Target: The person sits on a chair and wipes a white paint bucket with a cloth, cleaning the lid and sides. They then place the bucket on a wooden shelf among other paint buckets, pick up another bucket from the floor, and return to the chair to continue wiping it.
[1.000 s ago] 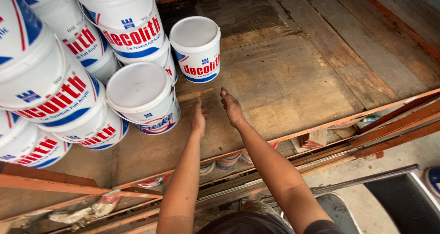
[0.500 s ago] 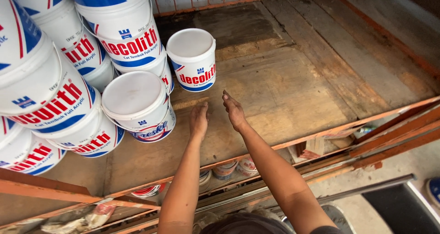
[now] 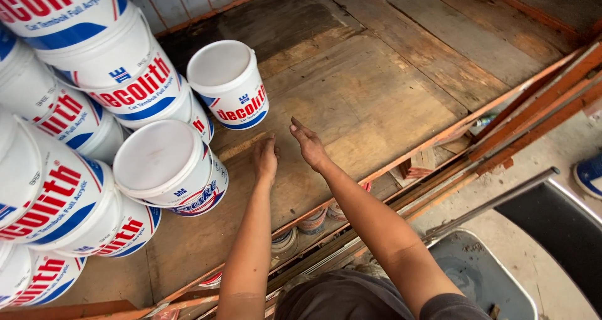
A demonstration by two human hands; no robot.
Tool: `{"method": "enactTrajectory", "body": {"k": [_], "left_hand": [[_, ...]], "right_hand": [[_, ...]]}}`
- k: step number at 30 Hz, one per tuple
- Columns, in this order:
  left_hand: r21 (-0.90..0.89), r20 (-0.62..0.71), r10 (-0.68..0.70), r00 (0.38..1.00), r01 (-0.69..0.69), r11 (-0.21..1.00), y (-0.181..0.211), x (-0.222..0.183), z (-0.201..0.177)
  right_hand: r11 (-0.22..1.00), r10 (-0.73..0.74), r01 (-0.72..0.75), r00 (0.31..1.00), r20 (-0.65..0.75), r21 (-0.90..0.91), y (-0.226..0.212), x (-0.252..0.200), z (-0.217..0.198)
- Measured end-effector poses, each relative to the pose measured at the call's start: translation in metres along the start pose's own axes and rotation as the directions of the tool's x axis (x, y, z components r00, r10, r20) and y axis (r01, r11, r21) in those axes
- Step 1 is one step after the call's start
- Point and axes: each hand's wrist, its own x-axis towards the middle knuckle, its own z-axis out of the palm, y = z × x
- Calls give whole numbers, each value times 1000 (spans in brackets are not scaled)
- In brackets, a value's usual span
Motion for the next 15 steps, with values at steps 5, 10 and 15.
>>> {"method": "enactTrajectory", "body": {"k": [5, 10, 15], "left_hand": [[-17, 22, -5, 1000, 6, 1000, -6, 11, 17], [-38, -11, -11, 1000, 11, 999, -9, 14, 12], [-35, -107, 17, 994, -21, 999, 5, 18, 4]], "right_hand": [[999, -27, 26, 1000, -5, -31, 0, 3, -8], [999, -5, 5, 1000, 6, -43, -11, 5, -4], [987, -26, 29, 999, 20, -157, -17, 22, 8]]}}
